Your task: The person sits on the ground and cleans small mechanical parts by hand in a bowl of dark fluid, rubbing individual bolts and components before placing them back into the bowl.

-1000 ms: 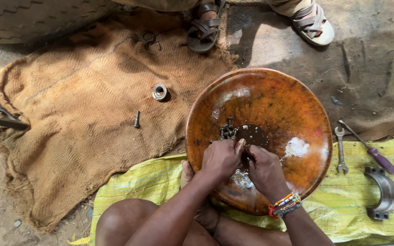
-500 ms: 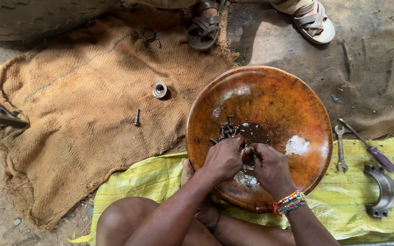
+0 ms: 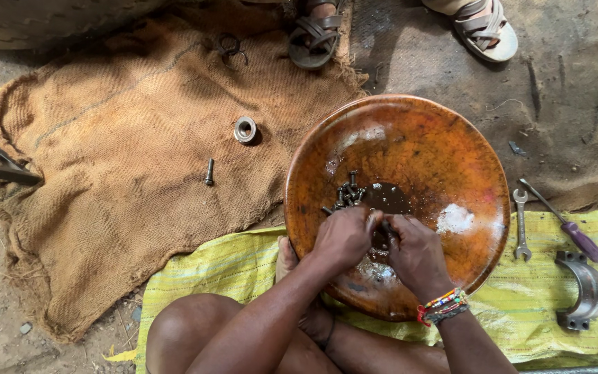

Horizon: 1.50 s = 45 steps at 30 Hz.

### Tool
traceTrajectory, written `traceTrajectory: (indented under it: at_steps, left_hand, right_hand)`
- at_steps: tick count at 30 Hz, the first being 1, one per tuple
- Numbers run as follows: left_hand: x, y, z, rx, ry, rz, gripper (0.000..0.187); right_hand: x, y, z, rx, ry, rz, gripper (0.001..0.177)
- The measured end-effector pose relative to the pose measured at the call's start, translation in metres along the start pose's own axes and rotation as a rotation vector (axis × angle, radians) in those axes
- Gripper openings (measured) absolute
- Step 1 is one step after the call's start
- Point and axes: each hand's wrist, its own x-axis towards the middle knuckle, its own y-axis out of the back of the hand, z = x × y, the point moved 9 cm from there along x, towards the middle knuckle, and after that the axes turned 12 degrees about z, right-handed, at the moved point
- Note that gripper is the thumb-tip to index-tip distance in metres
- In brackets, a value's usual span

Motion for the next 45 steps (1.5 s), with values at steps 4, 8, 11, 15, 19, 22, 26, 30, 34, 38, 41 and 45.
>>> traceTrajectory:
  at_steps: [4,8,11,15,19,22,26,30,34,38,41,45]
  left_hand:
    - [-0.001,0.000,-0.016,-0.142,0.236,-0.085,0.044]
    - [0.004,0.002,-0.005,-0.332,0.014,0.032,0.015]
    - [0.010,-0.008,-0.013,-0.518,0.104,0.013,0.020]
    - [0.018,-0.015,-0.015,-0.935,0.190,-0.065,0.021]
    - [0.018,-0.014,-0.012,-1.015,0.164,-0.121,0.022]
    - [0.015,-0.011,-0.012,-0.822,0.107,-0.104,0.023]
    - [0.007,0.008,0.008,-0.639,-0.056,0.009,0.023]
    - [-0.014,0.033,0.021,-0.165,-0.047,0.054,0.023]
    - [-0.026,0.051,0.053,0.019,-0.239,0.141,0.033]
    - [-0.021,0.082,0.049,0.081,-0.200,0.221,0.037]
    - [-0.036,0.123,0.059,-0.046,-0.235,0.380,0.032]
    - [-0.042,0.201,0.030,-0.170,-0.230,0.619,0.005]
  right_hand:
    - [0.003,-0.002,0.003,0.004,-0.067,-0.028,0.017]
    - [0.004,0.008,0.008,0.221,-0.234,-0.079,0.033]
    - [-0.013,0.001,0.047,0.266,-0.712,-0.253,0.036]
    - [0.000,0.004,0.062,0.752,-0.703,-0.096,0.039]
    - [-0.004,-0.002,0.072,0.826,-0.688,-0.102,0.038]
    - [-0.009,-0.010,0.074,0.885,-0.699,-0.112,0.036]
    - [-0.018,-0.025,0.076,1.135,-0.828,-0.150,0.029]
    - [-0.008,-0.018,0.068,0.799,-0.608,-0.100,0.029]
    - [0.001,0.019,0.060,0.835,-0.624,0.021,0.027]
    - [0.003,0.041,0.045,0.521,-0.577,-0.003,0.029]
    - [0.007,0.053,0.024,0.499,-0.440,0.029,0.026]
    - [-0.005,0.064,0.031,0.235,-0.451,-0.019,0.024]
